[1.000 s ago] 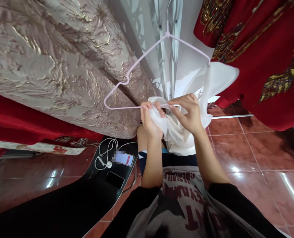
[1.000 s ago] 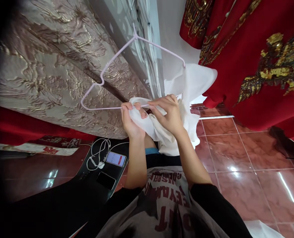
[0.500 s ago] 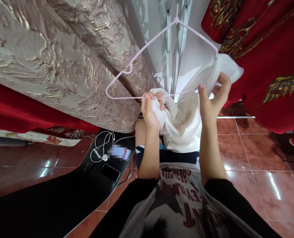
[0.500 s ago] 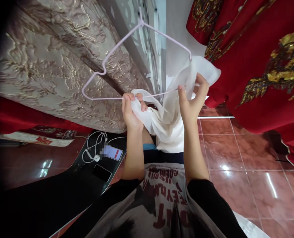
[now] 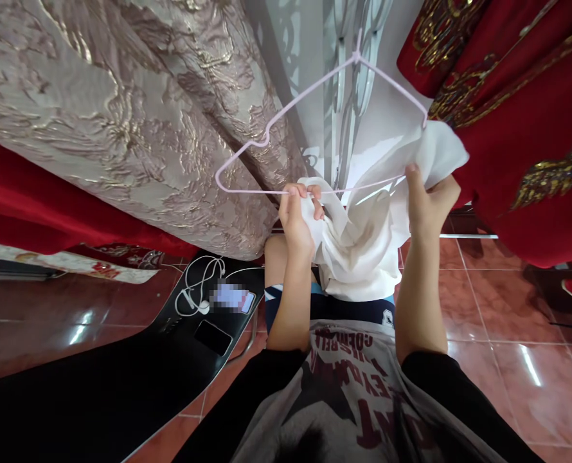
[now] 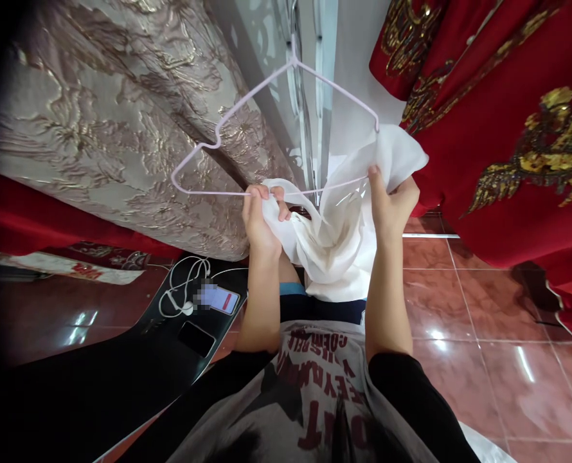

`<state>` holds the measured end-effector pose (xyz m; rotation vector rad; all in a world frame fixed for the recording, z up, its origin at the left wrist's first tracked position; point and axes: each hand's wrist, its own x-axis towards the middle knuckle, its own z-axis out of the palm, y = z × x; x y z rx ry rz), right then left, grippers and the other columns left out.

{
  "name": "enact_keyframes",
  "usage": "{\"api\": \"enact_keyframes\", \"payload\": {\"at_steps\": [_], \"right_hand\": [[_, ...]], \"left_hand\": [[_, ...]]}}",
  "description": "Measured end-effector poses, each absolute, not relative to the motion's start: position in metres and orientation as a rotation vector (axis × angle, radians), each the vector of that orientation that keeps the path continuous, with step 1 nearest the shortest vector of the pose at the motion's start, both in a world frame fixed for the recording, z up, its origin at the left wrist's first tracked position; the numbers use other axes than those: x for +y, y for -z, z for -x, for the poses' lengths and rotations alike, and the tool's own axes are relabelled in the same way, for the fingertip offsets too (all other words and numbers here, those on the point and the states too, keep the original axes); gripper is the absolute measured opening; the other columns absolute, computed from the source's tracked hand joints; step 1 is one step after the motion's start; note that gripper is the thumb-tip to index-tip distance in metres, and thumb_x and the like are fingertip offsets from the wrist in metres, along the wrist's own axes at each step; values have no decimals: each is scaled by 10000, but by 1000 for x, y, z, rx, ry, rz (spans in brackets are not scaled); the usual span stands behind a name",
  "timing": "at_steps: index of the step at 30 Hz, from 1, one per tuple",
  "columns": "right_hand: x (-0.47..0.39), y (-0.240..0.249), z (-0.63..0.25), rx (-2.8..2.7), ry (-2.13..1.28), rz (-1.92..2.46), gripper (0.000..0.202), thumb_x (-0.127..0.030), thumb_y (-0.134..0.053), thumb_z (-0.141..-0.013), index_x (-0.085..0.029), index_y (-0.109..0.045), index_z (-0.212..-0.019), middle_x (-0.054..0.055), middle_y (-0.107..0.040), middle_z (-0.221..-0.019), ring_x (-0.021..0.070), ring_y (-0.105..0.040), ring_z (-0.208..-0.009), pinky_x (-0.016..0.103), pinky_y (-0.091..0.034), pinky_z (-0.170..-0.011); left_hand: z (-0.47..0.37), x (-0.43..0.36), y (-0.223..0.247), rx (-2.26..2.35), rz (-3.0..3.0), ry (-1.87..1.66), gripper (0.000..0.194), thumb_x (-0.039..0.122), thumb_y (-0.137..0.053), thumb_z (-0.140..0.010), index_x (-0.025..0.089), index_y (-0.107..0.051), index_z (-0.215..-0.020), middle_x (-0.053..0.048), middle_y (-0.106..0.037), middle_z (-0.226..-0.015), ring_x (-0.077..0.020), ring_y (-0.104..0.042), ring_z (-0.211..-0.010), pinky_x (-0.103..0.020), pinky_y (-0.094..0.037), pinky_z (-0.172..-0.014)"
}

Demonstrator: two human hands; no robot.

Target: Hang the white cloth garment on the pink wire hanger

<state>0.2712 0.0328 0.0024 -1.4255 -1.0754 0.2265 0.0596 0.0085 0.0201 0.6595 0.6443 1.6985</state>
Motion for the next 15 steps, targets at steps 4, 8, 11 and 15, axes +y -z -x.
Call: {"api": "enact_keyframes", "payload": {"at_steps": [4, 8, 11, 15], "right_hand": [[13, -11, -257, -1068, -162, 1492, 507, -659, -650, -841, -182, -610, -671, 32, -543, -611, 183, -588, -642, 382, -535, -624], [3, -21, -256, -1149, -232, 1474, 433, -559, -672, -860, -174, -618, -670, 26, -540, -619, 159, -573, -638, 359, -522, -628], [-2, -32, -258, -1190, -349, 1451, 377, -512, -682, -859, -171, -639, -704, 31, -576, -662, 156, -590, -675, 340, -516, -635], [-3, -54, -260, -1125, -569, 1357, 293, -421, -619, -886, -173, -639, -732, 48, -593, -716, 132, -551, -619, 325, -481, -591]], "left_hand": [[-58, 7, -19, 666, -673, -1753, 395, 437, -567, -1045, 200, -450, -752, 2, -576, -715, -58, -391, -411, -182, -364, -432], [-56, 8, -17, 651, -706, -1774, 387, 445, -564, -1045, 201, -456, -764, 0, -581, -715, -60, -400, -415, -182, -363, -433], [-56, 10, -15, 629, -723, -1776, 382, 439, -568, -1044, 200, -461, -766, 2, -578, -723, -57, -405, -416, -182, -360, -431], [-58, 10, -14, 653, -700, -1775, 398, 444, -574, -1042, 197, -458, -753, 1, -581, -713, -49, -380, -403, -175, -354, -421]]}}
